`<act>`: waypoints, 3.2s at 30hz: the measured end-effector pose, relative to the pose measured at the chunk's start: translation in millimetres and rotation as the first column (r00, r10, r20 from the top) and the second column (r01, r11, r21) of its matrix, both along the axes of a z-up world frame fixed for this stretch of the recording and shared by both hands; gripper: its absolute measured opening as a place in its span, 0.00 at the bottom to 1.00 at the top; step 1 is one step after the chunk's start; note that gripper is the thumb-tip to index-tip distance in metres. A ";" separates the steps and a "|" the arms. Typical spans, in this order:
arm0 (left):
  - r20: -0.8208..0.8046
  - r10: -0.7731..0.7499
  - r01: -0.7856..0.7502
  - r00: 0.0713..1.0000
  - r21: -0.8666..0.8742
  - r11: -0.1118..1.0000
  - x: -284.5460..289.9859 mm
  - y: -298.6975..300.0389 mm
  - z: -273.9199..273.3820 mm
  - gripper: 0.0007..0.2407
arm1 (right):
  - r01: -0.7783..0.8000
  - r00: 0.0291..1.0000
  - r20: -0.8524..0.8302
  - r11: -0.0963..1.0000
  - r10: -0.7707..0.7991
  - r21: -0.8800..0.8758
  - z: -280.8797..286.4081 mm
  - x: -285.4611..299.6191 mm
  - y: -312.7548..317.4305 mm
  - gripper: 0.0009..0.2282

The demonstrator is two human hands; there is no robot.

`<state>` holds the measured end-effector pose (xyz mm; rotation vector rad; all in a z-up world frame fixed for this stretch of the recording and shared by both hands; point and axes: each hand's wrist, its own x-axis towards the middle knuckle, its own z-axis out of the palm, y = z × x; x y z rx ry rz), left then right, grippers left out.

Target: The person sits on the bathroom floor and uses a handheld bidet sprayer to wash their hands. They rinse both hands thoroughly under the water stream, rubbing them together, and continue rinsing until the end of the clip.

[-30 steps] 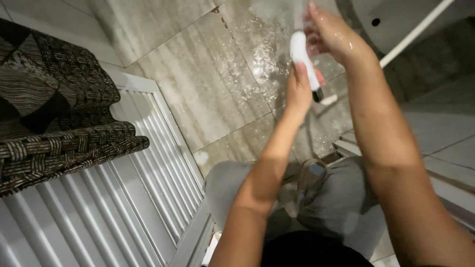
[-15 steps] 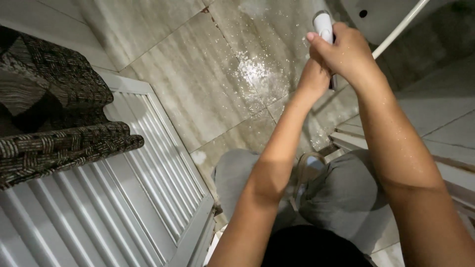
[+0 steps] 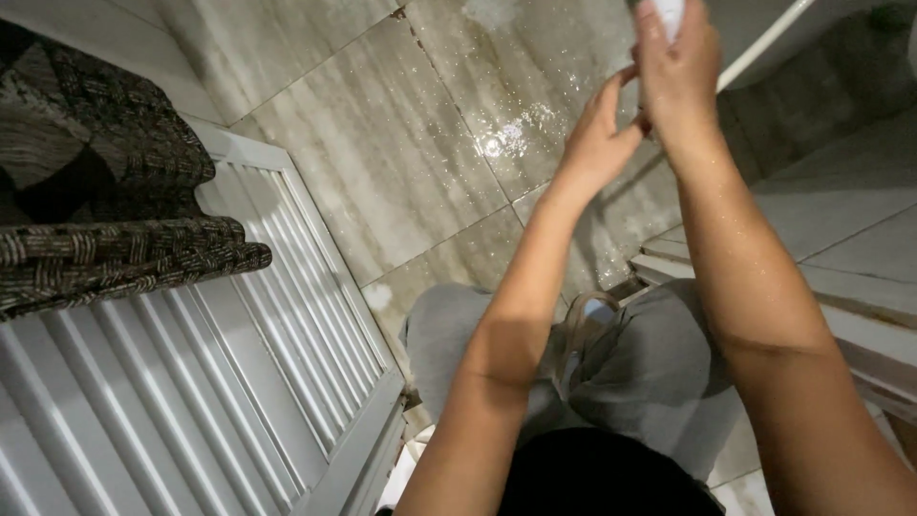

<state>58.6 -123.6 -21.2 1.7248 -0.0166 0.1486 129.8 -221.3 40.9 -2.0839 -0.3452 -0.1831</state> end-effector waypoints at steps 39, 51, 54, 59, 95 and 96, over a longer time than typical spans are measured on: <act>-0.090 0.087 -0.091 0.992 -0.052 0.994 -25.2 12.5 17.7 0.26 | -0.230 0.968 -0.090 0.972 0.234 0.058 15.7 -25.0 -11.4 0.29; 0.094 0.015 0.010 0.995 -0.251 0.968 -38.2 14.9 45.1 0.28 | -0.009 1.000 -0.011 0.998 0.009 0.070 -2.7 6.1 -28.3 0.22; 0.118 -0.037 0.064 0.992 -0.233 0.970 -40.3 19.3 46.7 0.28 | -0.031 0.988 0.151 0.996 0.018 0.078 0.9 9.9 -34.6 0.22; 0.062 -0.041 0.051 0.997 -0.169 0.984 -40.5 24.0 48.1 0.30 | -0.124 0.977 0.194 0.978 0.090 0.168 -3.0 9.5 -41.1 0.26; -0.043 0.075 -0.084 0.996 -0.267 0.960 -40.8 50.1 32.5 0.26 | -0.393 0.906 0.168 0.920 0.389 -0.014 35.6 -28.3 36.5 0.37; -0.044 0.079 -0.087 0.996 -0.264 0.961 -42.8 51.8 34.8 0.26 | -0.395 0.905 0.168 0.918 0.392 -0.011 37.5 -29.1 38.3 0.37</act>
